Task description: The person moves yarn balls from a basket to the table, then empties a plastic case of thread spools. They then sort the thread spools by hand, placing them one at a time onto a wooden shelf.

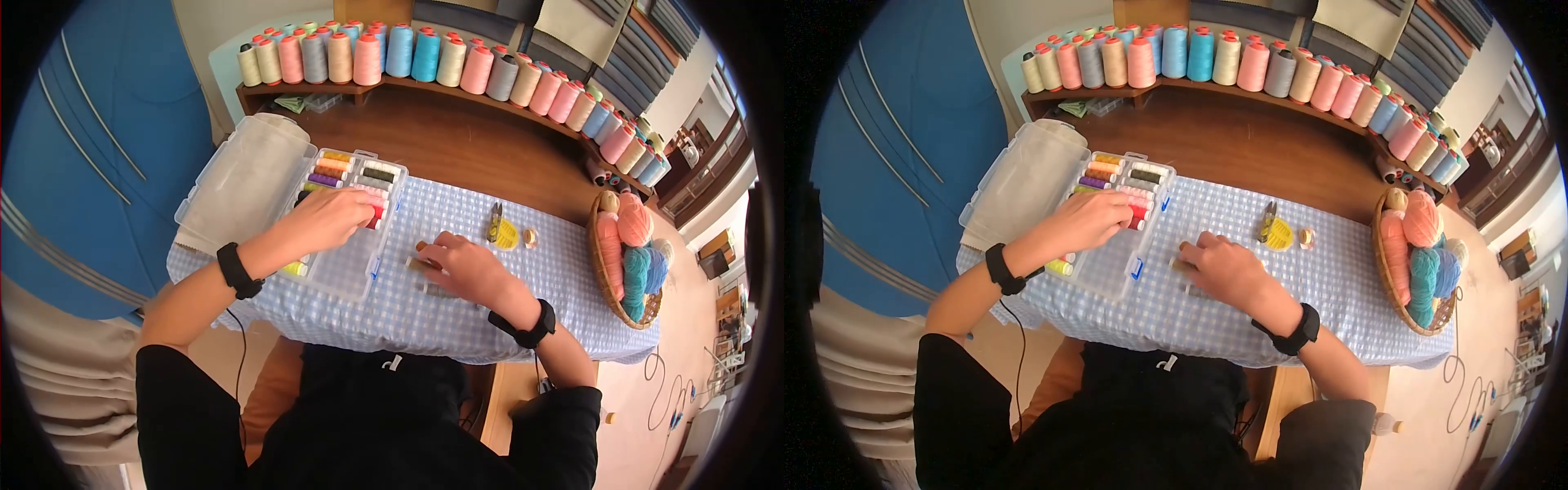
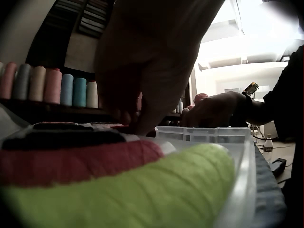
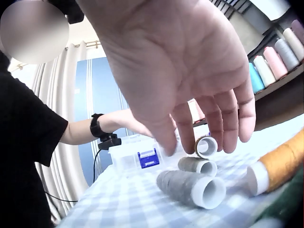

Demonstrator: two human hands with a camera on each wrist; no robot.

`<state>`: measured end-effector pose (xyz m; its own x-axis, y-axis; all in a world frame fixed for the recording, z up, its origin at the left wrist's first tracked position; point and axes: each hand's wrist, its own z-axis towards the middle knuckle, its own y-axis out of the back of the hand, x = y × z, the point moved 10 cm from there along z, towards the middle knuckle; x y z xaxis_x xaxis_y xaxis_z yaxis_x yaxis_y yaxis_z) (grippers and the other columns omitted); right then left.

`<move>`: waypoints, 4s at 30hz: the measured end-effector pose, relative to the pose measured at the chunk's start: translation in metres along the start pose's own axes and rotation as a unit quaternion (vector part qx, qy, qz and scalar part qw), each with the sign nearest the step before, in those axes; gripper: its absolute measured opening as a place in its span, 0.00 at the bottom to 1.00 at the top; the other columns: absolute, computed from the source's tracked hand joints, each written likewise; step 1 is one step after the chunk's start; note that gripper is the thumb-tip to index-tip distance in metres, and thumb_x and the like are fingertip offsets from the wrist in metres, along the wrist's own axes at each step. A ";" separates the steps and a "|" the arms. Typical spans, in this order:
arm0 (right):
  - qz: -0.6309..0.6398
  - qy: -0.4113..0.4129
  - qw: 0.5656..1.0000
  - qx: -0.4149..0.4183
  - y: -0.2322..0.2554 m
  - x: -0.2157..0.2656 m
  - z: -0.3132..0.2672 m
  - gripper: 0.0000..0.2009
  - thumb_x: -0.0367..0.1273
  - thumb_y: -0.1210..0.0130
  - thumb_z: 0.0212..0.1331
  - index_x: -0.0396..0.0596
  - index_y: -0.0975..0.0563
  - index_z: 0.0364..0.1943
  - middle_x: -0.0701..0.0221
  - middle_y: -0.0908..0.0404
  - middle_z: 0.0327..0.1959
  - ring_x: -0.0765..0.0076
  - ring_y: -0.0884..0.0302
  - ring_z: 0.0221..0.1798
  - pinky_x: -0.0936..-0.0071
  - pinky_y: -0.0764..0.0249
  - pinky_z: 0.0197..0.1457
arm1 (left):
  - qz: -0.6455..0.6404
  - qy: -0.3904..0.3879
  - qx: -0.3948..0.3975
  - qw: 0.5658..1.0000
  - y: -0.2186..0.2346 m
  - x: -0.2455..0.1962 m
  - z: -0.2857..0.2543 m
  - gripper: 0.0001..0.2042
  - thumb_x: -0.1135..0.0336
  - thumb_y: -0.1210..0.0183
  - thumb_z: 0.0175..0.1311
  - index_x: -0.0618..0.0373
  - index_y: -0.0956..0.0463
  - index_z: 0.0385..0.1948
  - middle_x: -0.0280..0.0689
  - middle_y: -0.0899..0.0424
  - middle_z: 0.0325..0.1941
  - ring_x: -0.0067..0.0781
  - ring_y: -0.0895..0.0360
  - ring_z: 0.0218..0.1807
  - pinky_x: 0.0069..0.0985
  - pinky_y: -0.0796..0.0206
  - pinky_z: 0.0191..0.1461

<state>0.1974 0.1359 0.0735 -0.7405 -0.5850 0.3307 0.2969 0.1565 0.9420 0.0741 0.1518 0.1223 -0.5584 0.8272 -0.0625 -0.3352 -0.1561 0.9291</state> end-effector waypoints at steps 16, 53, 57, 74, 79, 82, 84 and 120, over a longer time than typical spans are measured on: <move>0.019 0.016 0.999 -0.030 -0.011 0.009 0.000 0.21 0.27 0.42 0.42 0.49 0.27 0.47 0.60 0.26 0.37 0.51 0.24 0.39 0.62 0.25 0.42 | -0.097 0.203 0.087 0.970 0.019 0.022 -0.038 0.09 0.63 0.40 0.54 0.58 0.24 0.31 0.38 0.22 0.31 0.36 0.22 0.32 0.31 0.32 0.36; 0.148 0.171 0.968 -0.106 0.040 0.091 0.043 0.13 0.25 0.36 0.42 0.44 0.29 0.31 0.63 0.23 0.26 0.58 0.22 0.31 0.67 0.26 0.35 | -0.048 0.162 0.091 0.981 0.010 0.015 -0.028 0.14 0.61 0.38 0.49 0.49 0.23 0.38 0.33 0.24 0.37 0.40 0.23 0.38 0.36 0.32 0.39; 0.087 0.261 0.952 -0.132 0.039 0.126 0.033 0.11 0.27 0.38 0.42 0.45 0.28 0.29 0.65 0.26 0.24 0.58 0.25 0.32 0.64 0.27 0.35 | -0.055 0.149 0.126 0.979 -0.002 0.019 -0.032 0.14 0.63 0.38 0.47 0.50 0.24 0.38 0.33 0.25 0.37 0.39 0.24 0.40 0.35 0.32 0.40; -0.087 -0.030 0.995 -0.044 0.041 -0.025 -0.035 0.13 0.21 0.50 0.46 0.50 0.22 0.36 0.67 0.23 0.44 0.57 0.25 0.46 0.66 0.25 0.45 | -0.094 0.140 0.142 0.975 0.003 0.005 -0.040 0.10 0.66 0.38 0.47 0.56 0.26 0.30 0.36 0.24 0.28 0.39 0.25 0.31 0.32 0.34 0.34; -0.104 -0.081 0.990 0.052 0.014 -0.048 -0.068 0.24 0.20 0.49 0.43 0.59 0.25 0.47 0.68 0.30 0.57 0.54 0.29 0.53 0.65 0.26 0.50 | -0.078 0.158 0.170 0.970 -0.013 0.016 -0.031 0.11 0.65 0.36 0.45 0.57 0.29 0.26 0.36 0.25 0.26 0.39 0.25 0.31 0.32 0.35 0.33; -0.096 -0.065 0.992 0.055 0.009 -0.045 -0.065 0.23 0.21 0.45 0.41 0.57 0.26 0.47 0.69 0.28 0.52 0.56 0.28 0.51 0.66 0.26 0.49 | -0.088 0.169 0.175 0.966 -0.008 0.014 -0.033 0.12 0.65 0.36 0.45 0.57 0.29 0.25 0.36 0.25 0.25 0.37 0.25 0.30 0.31 0.35 0.32; -0.099 -0.057 0.992 0.052 0.009 -0.043 -0.060 0.23 0.22 0.43 0.40 0.56 0.26 0.46 0.70 0.27 0.49 0.57 0.28 0.50 0.67 0.26 0.48 | -0.101 0.175 0.166 0.965 0.000 0.011 -0.037 0.12 0.65 0.36 0.45 0.57 0.29 0.25 0.37 0.26 0.24 0.36 0.26 0.29 0.30 0.35 0.32; -0.131 -0.274 0.951 -0.059 0.052 -0.189 -0.073 0.17 0.37 0.44 0.51 0.49 0.24 0.46 0.60 0.24 0.45 0.53 0.27 0.49 0.62 0.30 0.50 | -0.127 0.246 0.038 0.960 0.017 -0.009 -0.082 0.13 0.67 0.38 0.50 0.56 0.22 0.38 0.35 0.25 0.32 0.32 0.25 0.27 0.27 0.34 0.33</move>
<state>0.3965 0.1963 0.0555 -0.9917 -0.0848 0.0967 0.1009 -0.0463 0.9938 0.0114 0.0975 0.1092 -0.7627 0.4753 -0.4386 -0.4626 0.0729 0.8835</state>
